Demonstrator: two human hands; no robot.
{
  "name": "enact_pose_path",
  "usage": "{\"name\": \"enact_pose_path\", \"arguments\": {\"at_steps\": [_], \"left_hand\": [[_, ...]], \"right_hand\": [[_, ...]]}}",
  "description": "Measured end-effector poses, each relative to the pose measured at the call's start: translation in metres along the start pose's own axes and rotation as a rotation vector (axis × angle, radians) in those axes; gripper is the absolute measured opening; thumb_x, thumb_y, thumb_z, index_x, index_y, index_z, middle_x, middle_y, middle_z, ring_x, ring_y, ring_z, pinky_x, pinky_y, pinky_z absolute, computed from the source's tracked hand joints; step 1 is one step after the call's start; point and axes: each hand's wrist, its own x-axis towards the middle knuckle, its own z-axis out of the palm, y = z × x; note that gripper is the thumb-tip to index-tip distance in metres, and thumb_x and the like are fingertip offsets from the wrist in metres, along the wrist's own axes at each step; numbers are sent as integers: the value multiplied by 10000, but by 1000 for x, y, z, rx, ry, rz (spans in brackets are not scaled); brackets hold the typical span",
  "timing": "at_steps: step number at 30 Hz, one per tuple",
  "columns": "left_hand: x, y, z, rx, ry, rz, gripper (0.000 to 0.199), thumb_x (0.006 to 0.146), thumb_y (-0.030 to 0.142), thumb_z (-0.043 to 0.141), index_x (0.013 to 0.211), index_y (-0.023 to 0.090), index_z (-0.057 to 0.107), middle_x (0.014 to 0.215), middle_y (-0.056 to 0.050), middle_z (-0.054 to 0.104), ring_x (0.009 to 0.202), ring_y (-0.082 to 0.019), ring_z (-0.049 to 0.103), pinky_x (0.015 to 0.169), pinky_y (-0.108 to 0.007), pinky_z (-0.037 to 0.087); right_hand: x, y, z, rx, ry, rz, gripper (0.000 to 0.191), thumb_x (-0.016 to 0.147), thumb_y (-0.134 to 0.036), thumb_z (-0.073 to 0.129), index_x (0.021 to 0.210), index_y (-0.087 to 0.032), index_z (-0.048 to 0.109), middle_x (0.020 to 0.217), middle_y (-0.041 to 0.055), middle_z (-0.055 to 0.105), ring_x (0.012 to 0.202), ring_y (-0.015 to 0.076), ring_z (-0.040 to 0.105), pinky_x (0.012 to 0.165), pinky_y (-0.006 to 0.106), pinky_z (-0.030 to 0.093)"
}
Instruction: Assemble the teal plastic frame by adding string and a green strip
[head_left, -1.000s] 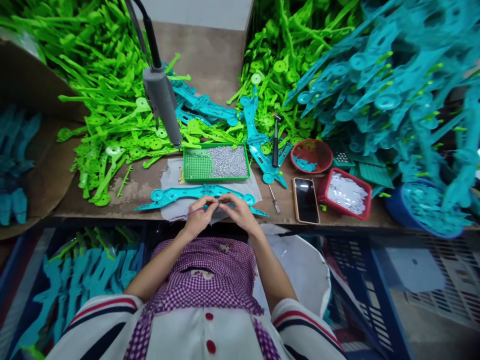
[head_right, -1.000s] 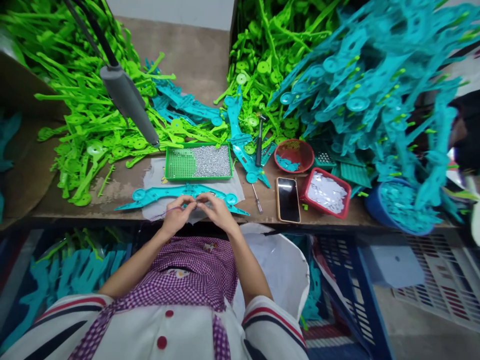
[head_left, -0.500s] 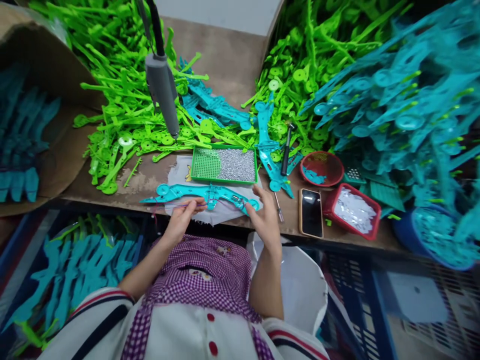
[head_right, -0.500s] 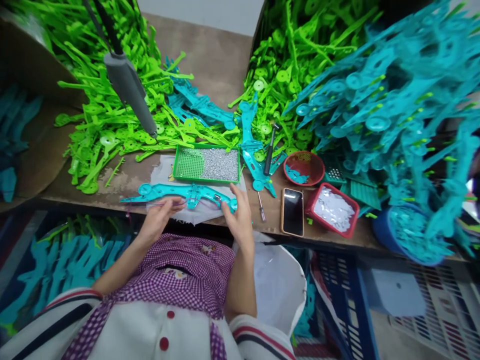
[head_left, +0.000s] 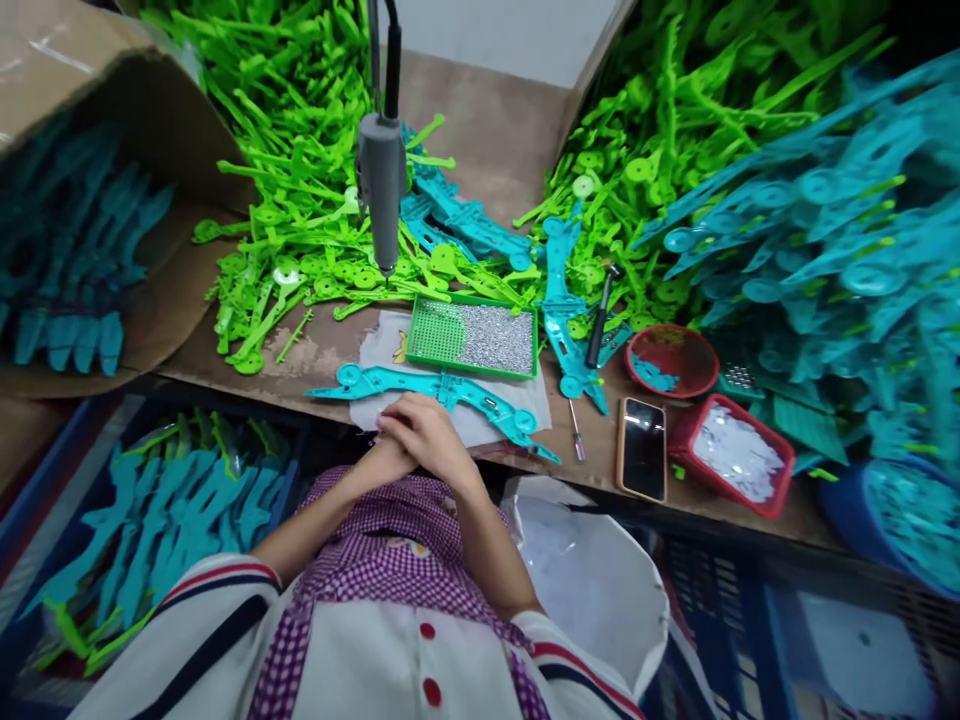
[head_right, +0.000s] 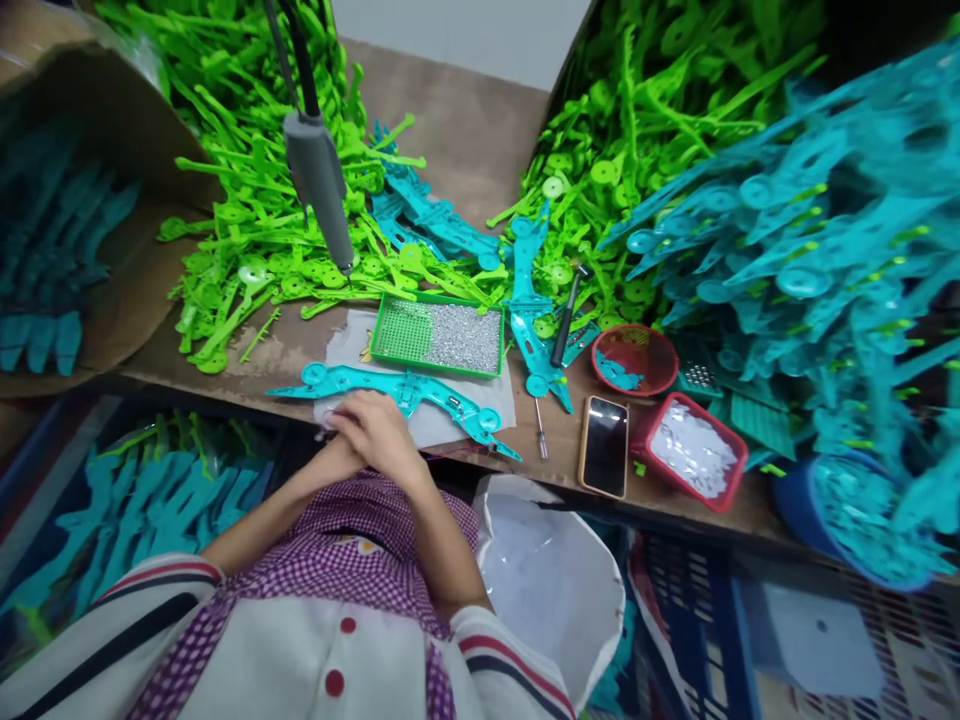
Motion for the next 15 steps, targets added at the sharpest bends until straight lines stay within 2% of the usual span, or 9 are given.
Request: {"name": "enact_pose_path", "arguments": {"at_steps": [3, 4, 6, 9, 12, 15], "left_hand": [[-3, 14, -10, -77, -85, -98, 317, 662, 392, 794, 888, 185, 715, 829, -59, 729, 814, -243, 683, 770, -362, 560], [-3, 19, -11, -140, -60, -127, 340, 656, 412, 800, 884, 177, 707, 833, -54, 732, 784, -219, 680, 756, -345, 558], [-2, 28, -11, -276, 60, -156, 376, 629, 448, 820, 844, 171, 686, 845, -51, 734, 751, -181, 671, 736, -315, 551], [1, 36, -2, -366, 226, -156, 395, 588, 474, 845, 749, 164, 659, 749, -32, 710, 664, -141, 635, 650, -263, 522], [3, 39, 5, -388, 282, -165, 393, 562, 459, 858, 741, 163, 671, 732, -19, 696, 652, -124, 620, 616, -236, 495], [4, 39, 6, -415, 272, -175, 385, 546, 423, 869, 766, 165, 686, 785, -23, 706, 696, -128, 631, 648, -238, 500]], "right_hand": [[-11, 12, -10, 172, 175, 33, 307, 961, -372, 508, 837, -175, 709, 816, 37, 654, 800, 147, 595, 759, 271, 446], [-15, 15, -13, 201, 214, 40, 345, 968, -394, 484, 820, -179, 709, 803, 34, 648, 784, 144, 593, 742, 265, 448], [-20, 20, -13, 228, 252, 45, 384, 966, -435, 468, 807, -189, 716, 782, 29, 650, 761, 142, 592, 722, 261, 454], [-26, 23, -7, 243, 334, 74, 347, 932, -464, 523, 856, -201, 737, 780, 30, 687, 731, 149, 600, 706, 266, 471], [-30, 26, -3, 188, 407, 112, 298, 904, -448, 576, 888, -207, 751, 797, 43, 719, 716, 161, 617, 700, 277, 485], [-36, 28, -4, 92, 371, 92, 271, 920, -399, 560, 919, -213, 758, 810, 59, 727, 733, 172, 630, 708, 284, 485]]}}
